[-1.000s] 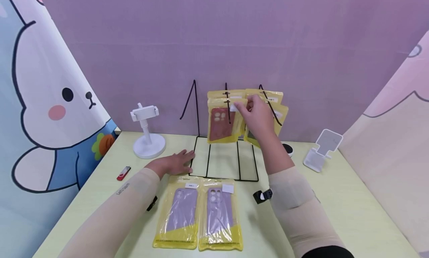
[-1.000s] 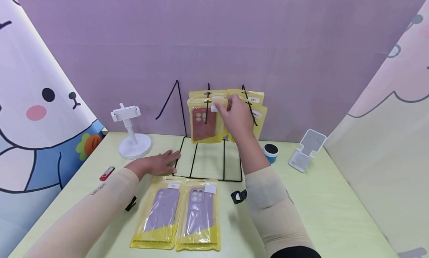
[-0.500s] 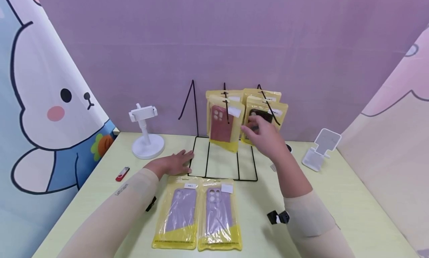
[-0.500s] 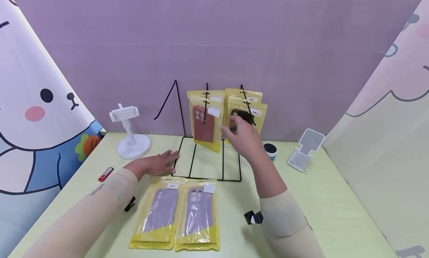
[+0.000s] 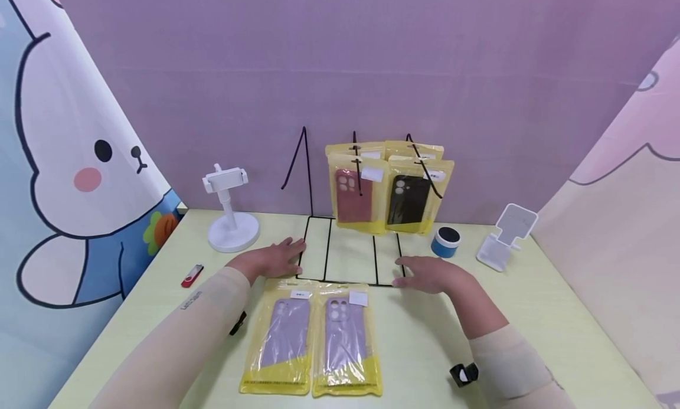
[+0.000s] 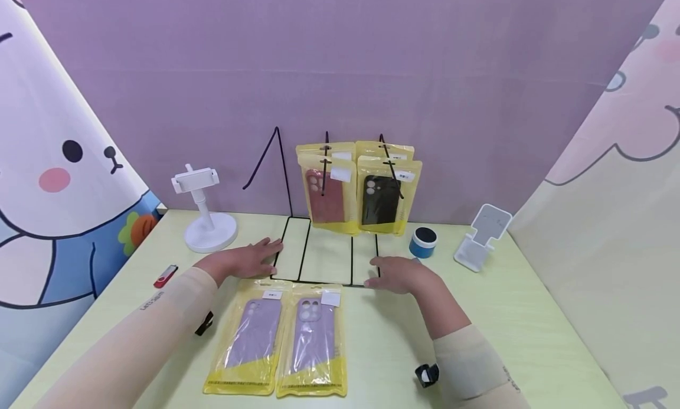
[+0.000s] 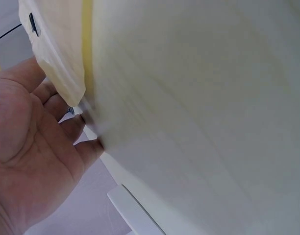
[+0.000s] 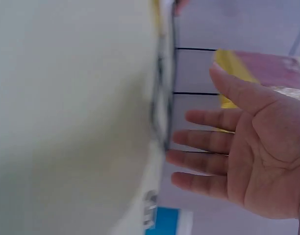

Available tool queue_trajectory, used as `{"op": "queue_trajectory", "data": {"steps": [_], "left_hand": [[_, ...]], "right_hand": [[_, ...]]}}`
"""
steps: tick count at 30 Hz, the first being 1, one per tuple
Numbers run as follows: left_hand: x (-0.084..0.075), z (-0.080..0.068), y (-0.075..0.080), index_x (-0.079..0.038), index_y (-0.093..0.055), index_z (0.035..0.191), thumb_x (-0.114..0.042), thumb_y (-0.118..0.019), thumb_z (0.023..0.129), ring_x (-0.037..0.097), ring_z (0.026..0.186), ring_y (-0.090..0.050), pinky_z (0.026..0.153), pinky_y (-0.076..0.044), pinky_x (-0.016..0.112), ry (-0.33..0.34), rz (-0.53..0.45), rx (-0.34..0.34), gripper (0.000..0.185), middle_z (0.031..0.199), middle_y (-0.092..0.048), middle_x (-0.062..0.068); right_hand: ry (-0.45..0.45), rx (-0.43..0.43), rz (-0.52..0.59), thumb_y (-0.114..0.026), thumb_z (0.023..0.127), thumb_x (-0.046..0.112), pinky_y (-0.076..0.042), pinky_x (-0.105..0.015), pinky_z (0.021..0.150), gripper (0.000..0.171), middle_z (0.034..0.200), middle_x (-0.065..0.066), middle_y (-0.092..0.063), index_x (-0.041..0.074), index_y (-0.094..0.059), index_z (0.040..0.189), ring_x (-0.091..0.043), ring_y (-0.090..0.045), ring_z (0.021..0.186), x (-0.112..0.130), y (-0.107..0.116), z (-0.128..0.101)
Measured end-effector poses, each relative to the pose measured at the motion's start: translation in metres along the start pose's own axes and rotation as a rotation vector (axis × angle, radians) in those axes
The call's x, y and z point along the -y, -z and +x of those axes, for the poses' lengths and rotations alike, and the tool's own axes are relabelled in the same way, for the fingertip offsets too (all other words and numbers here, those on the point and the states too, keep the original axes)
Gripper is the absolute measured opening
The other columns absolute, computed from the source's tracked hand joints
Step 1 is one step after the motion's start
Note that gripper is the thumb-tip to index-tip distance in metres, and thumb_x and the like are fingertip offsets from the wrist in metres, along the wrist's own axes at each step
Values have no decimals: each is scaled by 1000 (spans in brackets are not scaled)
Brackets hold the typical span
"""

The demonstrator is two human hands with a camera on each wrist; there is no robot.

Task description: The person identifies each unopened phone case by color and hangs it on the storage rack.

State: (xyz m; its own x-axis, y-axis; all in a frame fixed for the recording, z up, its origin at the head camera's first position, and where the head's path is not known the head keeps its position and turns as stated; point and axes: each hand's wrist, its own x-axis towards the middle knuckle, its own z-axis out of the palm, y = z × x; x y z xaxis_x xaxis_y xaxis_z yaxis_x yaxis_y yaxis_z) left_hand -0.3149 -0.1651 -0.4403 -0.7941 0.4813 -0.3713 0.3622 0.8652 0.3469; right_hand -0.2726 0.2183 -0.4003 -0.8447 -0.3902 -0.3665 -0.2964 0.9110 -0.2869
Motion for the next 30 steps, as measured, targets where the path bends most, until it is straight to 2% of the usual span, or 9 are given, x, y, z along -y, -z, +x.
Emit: {"op": "queue_trajectory", "data": {"steps": [4, 11, 15, 20, 30], "left_hand": [[2, 2, -1, -15, -13, 159, -41, -51, 101, 37, 152, -3, 120, -11, 59, -1, -1, 0, 74, 166, -6, 9], [1, 1, -1, -13, -13, 159, -40, -52, 101, 39, 151, -4, 120, -11, 60, -13, 6, -6, 75, 166, -7, 11], [0, 0, 1, -12, -13, 159, -39, -52, 101, 40, 151, -4, 119, -11, 60, -18, 6, -9, 74, 166, -7, 12], [-2, 2, 1, -14, -13, 159, -40, -51, 101, 39, 151, -4, 120, -12, 59, -7, 6, -3, 74, 166, -6, 10], [8, 8, -1, -17, -15, 159, -43, -53, 100, 39, 151, -6, 120, -15, 58, 5, 3, -10, 75, 166, -7, 10]], "right_hand": [[-44, 3, -25, -60, 92, 54, -34, -53, 112, 80, 153, -19, -40, 4, -37, 151, -38, -41, 139, -8, -15, 7], [-67, 6, -18, -60, 93, 53, -29, -54, 116, 88, 158, -25, -27, -1, -26, 153, -41, -27, 146, -8, -24, 14], [-59, -36, -6, -60, 93, 52, -33, -56, 112, 88, 155, -29, -30, -5, -27, 152, -44, -34, 141, -6, -25, 19], [-82, -69, -41, -61, 93, 51, -40, -55, 107, 85, 150, -29, -38, -6, -32, 149, -42, -46, 132, -9, -27, 25], [-96, -77, -86, -62, 93, 49, -44, -55, 104, 84, 148, -31, -41, -9, -33, 147, -43, -50, 128, -5, -29, 31]]}}
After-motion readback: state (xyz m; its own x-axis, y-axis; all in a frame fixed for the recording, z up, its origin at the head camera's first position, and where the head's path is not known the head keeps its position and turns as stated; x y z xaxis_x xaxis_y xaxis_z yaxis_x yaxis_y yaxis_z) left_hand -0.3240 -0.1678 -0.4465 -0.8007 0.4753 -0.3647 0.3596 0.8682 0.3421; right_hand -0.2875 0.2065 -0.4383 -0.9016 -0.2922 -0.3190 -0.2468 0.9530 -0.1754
